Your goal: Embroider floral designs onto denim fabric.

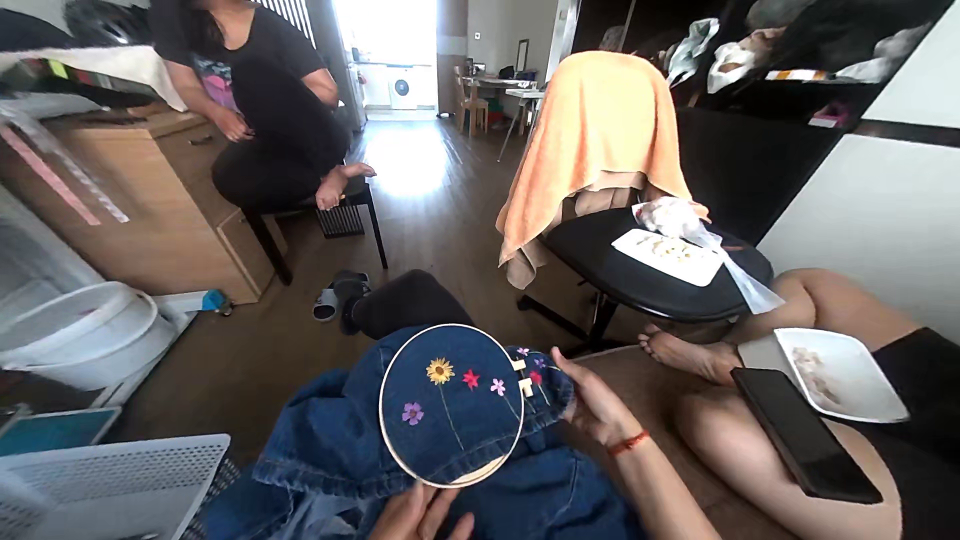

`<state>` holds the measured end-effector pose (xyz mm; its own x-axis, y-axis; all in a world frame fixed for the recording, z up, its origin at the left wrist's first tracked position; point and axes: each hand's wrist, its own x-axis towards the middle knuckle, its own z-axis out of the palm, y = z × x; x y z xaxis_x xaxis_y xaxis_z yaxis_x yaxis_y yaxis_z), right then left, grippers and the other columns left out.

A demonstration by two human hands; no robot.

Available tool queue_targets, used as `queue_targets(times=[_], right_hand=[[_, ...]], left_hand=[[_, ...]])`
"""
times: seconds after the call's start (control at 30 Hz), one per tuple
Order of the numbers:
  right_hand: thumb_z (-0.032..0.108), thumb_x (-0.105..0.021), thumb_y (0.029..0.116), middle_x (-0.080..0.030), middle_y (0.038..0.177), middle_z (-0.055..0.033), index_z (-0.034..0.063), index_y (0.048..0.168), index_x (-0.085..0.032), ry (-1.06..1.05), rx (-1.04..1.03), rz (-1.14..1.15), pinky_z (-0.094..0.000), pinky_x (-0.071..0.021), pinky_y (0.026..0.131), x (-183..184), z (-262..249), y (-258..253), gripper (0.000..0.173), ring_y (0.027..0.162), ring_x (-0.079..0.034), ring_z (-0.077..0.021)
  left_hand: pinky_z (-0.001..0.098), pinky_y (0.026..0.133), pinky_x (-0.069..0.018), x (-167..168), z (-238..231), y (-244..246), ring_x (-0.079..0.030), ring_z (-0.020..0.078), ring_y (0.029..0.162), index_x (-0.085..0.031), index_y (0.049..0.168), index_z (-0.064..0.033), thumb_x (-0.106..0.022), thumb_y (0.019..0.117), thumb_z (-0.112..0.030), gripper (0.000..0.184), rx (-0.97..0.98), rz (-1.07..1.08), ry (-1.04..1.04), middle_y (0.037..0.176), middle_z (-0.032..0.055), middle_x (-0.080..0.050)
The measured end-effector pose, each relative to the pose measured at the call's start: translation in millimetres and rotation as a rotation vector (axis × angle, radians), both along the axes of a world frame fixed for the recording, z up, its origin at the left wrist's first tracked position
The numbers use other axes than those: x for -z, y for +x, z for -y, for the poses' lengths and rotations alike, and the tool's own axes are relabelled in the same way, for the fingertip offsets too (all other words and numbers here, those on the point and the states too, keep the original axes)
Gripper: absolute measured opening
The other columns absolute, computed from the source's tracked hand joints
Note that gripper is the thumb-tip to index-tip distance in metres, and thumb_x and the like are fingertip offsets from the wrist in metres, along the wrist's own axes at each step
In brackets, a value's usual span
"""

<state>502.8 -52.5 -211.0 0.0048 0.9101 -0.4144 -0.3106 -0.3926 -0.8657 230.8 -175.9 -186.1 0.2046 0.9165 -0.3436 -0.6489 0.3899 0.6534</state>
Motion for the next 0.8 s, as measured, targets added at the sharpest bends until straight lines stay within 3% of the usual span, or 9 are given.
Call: queue_targets(times=[0.07, 0.17, 0.23, 0.3, 0.4, 0.5, 0.6, 0.7, 0.8], right_hand=[[0.023, -0.039, 0.1101, -0.070, 0.084, -0.0104, 0.0031, 0.107, -0.059, -0.024, 0.235, -0.256, -0.0313, -0.0603, 0.063, -11, -7, -16, 0.028, 0.071, -0.071, -0.0165], [0.019, -0.034, 0.1101, -0.072, 0.083, -0.0126, 0.0027, 0.103, -0.062, 0.170, 0.346, -0.489, -0.0336, -0.0626, 0.065, -35, 6, -28, 0.033, 0.073, -0.074, -0.0189], [0.016, -0.034, 0.1088, -0.075, 0.094, -0.0148, 0.0040, 0.107, -0.063, 0.437, 0.306, -0.635, -0.0370, -0.0648, 0.076, -44, 26, -33, 0.032, 0.084, -0.076, -0.0214], [0.009, -0.056, 0.0983, -0.076, 0.102, -0.0165, 0.0048, 0.110, -0.070, 0.664, 0.249, -0.754, -0.0401, -0.0639, 0.085, -47, 50, -40, 0.018, 0.095, -0.076, -0.0235], [0.008, -0.069, 0.0934, -0.074, 0.114, -0.0183, 0.0026, 0.120, -0.069, 0.816, 0.130, -0.885, -0.0439, -0.0598, 0.096, -41, 80, -55, 0.028, 0.108, -0.073, -0.0270], [0.011, -0.066, 0.0919, -0.074, 0.114, -0.0175, 0.0030, 0.118, -0.071, 0.743, 0.074, -0.993, -0.0434, -0.0586, 0.096, -28, 96, -63, 0.028, 0.109, -0.073, -0.0264], [0.027, -0.062, 0.0916, -0.076, 0.110, -0.0114, 0.0044, 0.112, -0.076, 0.646, -0.004, -0.997, -0.0365, -0.0589, 0.093, -9, 93, -55, 0.034, 0.105, -0.073, -0.0189], [0.038, -0.047, 0.0985, -0.078, 0.102, -0.0078, 0.0100, 0.103, -0.077, 0.397, 0.012, -0.790, -0.0332, -0.0619, 0.082, -9, 87, -50, 0.041, 0.094, -0.075, -0.0146], [0.042, -0.056, 0.0977, -0.077, 0.097, -0.0077, 0.0141, 0.104, -0.075, 0.158, -0.135, -0.629, -0.0342, -0.0641, 0.074, -14, 79, -45, 0.035, 0.087, -0.076, -0.0150]], left_hand=[[0.0396, 0.101, -0.0530, -11, -17, 13, -0.066, 0.0180, 0.114, -0.044, 0.132, -0.0078, -0.030, 0.1124, -0.033, 0.035, -0.149, 0.013, -0.043, 0.119, 0.0062, -0.066], [0.0399, 0.089, -0.0612, -21, -29, 15, -0.073, 0.0166, 0.100, -0.050, 0.123, -0.0165, -0.026, 0.1109, -0.040, 0.035, -0.301, 0.101, 0.103, 0.107, 0.0024, -0.074], [0.0363, 0.083, -0.0638, -24, -28, 0, -0.075, 0.0119, 0.094, -0.065, 0.106, -0.0180, -0.036, 0.1069, -0.025, 0.030, -0.428, 0.148, 0.321, 0.098, 0.0003, -0.078], [0.0266, 0.085, -0.0617, -16, -25, -28, -0.074, 0.0047, 0.093, -0.079, 0.100, -0.0153, -0.055, 0.0967, -0.011, 0.025, -0.507, 0.175, 0.583, 0.095, -0.0015, -0.079], [0.0175, 0.086, -0.0576, -2, -25, -56, -0.072, 0.0005, 0.093, -0.078, 0.096, -0.0070, -0.057, 0.0901, 0.001, 0.023, -0.578, 0.275, 0.744, 0.095, -0.0006, -0.078], [0.0164, 0.090, -0.0557, 19, -23, -67, -0.071, -0.0006, 0.099, -0.080, 0.102, -0.0082, -0.060, 0.0913, -0.005, 0.022, -0.492, 0.323, 0.807, 0.101, -0.0025, -0.078], [0.0154, 0.089, -0.0556, 39, -22, -74, -0.071, -0.0019, 0.098, -0.080, 0.101, -0.0090, -0.060, 0.0907, -0.005, 0.023, -0.480, 0.304, 0.802, 0.099, -0.0034, -0.078], [0.0153, 0.088, -0.0557, 53, -21, -82, -0.071, -0.0026, 0.097, -0.080, 0.101, -0.0102, -0.060, 0.0905, -0.005, 0.023, -0.485, 0.260, 0.811, 0.099, -0.0044, -0.078], [0.0155, 0.089, -0.0556, 53, -19, -82, -0.071, -0.0026, 0.098, -0.080, 0.102, -0.0107, -0.059, 0.0914, -0.005, 0.024, -0.469, 0.235, 0.840, 0.100, -0.0050, -0.078]])
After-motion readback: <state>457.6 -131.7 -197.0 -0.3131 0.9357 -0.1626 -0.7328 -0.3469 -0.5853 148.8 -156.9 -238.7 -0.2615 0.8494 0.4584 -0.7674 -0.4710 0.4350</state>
